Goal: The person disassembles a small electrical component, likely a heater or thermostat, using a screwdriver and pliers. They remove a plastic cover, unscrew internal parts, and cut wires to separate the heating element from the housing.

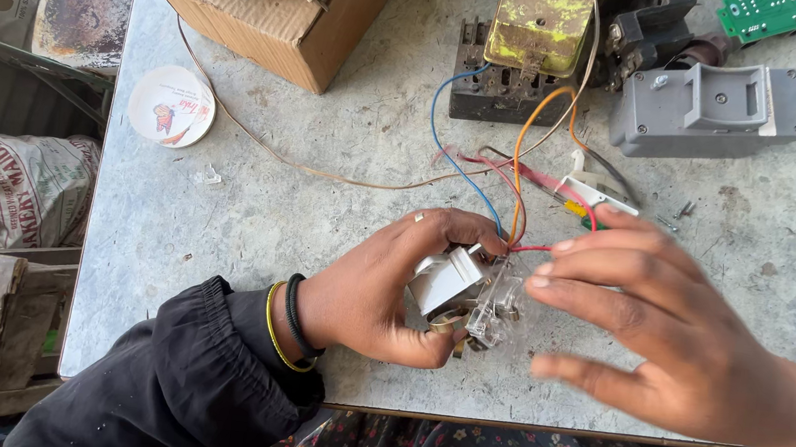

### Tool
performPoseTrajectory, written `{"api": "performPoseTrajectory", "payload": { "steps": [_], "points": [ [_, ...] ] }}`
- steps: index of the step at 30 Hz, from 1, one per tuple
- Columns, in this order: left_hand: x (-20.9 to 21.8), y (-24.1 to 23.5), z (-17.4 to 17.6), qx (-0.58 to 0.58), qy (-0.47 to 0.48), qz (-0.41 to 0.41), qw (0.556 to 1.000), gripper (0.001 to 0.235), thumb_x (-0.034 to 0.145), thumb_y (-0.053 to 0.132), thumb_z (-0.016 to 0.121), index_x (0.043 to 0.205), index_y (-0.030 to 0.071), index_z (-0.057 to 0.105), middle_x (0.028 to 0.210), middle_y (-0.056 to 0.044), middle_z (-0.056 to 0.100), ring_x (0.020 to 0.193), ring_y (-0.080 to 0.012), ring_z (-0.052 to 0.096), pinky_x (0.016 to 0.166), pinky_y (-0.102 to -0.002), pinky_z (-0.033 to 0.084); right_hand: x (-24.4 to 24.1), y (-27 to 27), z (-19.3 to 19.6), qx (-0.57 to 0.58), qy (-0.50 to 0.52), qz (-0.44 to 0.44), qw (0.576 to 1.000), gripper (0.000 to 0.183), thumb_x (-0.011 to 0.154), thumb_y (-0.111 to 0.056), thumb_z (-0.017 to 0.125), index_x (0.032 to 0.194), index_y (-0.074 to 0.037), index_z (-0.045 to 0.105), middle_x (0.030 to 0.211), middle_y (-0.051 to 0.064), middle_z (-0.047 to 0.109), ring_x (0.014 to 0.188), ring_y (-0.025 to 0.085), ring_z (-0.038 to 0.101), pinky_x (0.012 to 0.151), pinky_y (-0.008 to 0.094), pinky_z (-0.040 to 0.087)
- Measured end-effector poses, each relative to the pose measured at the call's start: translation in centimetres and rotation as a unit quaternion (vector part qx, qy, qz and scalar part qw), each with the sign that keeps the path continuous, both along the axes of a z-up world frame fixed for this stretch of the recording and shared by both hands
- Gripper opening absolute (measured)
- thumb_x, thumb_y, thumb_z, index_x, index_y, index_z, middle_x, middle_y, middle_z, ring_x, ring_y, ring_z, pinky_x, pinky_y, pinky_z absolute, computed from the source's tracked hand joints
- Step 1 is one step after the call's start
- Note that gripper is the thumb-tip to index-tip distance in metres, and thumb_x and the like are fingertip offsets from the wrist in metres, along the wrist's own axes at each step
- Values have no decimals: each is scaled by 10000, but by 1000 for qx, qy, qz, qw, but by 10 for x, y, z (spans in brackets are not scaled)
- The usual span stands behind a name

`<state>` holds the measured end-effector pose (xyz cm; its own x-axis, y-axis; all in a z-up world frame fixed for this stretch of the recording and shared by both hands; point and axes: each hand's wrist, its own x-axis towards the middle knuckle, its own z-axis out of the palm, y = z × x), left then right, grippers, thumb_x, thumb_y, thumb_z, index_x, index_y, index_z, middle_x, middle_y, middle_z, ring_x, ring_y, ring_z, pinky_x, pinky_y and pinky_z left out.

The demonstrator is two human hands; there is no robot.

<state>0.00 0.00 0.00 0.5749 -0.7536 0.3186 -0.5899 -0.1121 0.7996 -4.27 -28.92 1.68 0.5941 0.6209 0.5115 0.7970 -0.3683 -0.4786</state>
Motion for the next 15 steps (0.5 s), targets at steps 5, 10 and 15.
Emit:
{"api": "performPoseTrajectory", "payload": {
  "steps": [5,10,15],
  "points": [
    [0,-6,5,9,-54,45,997,695,766,202,808,1363,44,490,1348,-154,608,1286,-325,625,1139,-415,494,3,-1,-2,-19,-17,-59,998,385,789,-269,846,1112,-110,709,1041,38,666,1022,243,631,912,437,518],
    [-3,-10,7,43,-161,70,983,672,827,213,814,1384,48,474,1362,-141,570,1317,-335,587,1186,-451,449,6,8,-10,-22,93,-92,991,389,725,-318,859,1008,-104,700,999,51,704,916,242,690,781,385,553],
    [-9,-15,6,84,-215,72,970,693,850,322,831,1422,117,497,1362,-149,539,1291,-367,556,1147,-478,456,11,13,-17,-107,161,-119,974,384,706,-409,844,858,-92,691,868,53,724,835,268,707,719,410,554]
  ]
}}
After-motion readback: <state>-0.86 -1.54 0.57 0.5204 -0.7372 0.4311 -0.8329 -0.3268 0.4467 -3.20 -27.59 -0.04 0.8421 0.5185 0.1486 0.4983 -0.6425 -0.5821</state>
